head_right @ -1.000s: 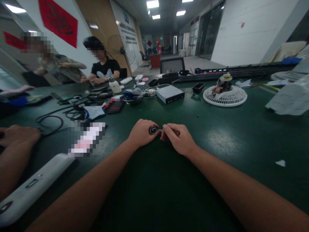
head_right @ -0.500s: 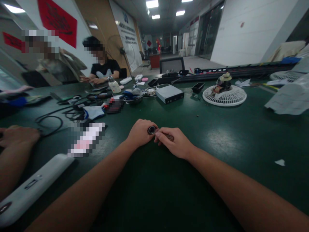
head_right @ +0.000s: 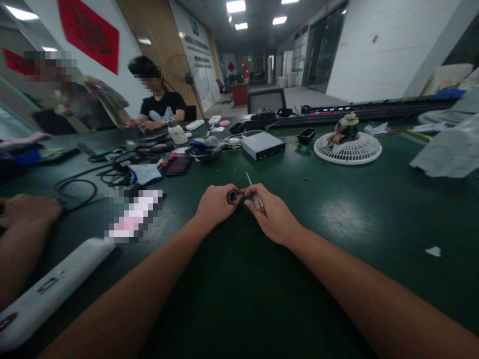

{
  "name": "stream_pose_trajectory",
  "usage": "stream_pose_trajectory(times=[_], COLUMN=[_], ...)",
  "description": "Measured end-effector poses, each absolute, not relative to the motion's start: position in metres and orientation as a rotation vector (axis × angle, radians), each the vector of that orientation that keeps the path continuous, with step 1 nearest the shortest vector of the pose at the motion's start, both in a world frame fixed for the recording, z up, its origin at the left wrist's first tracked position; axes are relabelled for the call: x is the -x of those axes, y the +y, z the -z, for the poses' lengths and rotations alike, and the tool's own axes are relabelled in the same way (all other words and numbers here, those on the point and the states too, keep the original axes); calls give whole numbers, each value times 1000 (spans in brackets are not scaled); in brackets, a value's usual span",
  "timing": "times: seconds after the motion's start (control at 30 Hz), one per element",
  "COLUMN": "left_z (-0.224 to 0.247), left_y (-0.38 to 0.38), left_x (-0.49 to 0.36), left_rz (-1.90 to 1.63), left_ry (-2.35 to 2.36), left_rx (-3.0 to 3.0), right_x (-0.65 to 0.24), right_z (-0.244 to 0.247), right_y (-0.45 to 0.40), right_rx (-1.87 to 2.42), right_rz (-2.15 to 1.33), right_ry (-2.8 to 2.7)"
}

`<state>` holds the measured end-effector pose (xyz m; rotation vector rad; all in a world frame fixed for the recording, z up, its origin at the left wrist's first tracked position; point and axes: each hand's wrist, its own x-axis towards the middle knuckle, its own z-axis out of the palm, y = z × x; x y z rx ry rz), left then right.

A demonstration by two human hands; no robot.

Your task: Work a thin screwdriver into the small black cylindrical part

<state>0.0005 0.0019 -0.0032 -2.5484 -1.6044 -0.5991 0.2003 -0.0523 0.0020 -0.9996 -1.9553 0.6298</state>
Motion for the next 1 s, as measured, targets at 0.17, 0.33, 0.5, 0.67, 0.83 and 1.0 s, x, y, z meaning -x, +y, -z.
stream_pose_trajectory(times=[0.17,0.33,0.5,0.67,0.83,1.0], left_z=[2,2,5,6,7,6], left_y=[1,2,3,4,4,3], left_x=[0,-1,0,1,1,1], left_rz=[574,591,594,587,577,579], left_ry=[-1707,-1713,-1690,-1682,-1683,-1683], left_rx=[2504,2502,2508,2506,2495,2493], right_x=[-200,-202,-203,-210,-214,-217], right_z=[7,2,5,22,20,16], right_y=[-48,-50,-47,-39,-34,-32], right_rx=[1011,1064,1213,1323,1348,1467], right_rz=[-576,-579,-353,-433,-464,-275], right_ry=[-2385,-2351,-2190,-2216,-2103,-1997])
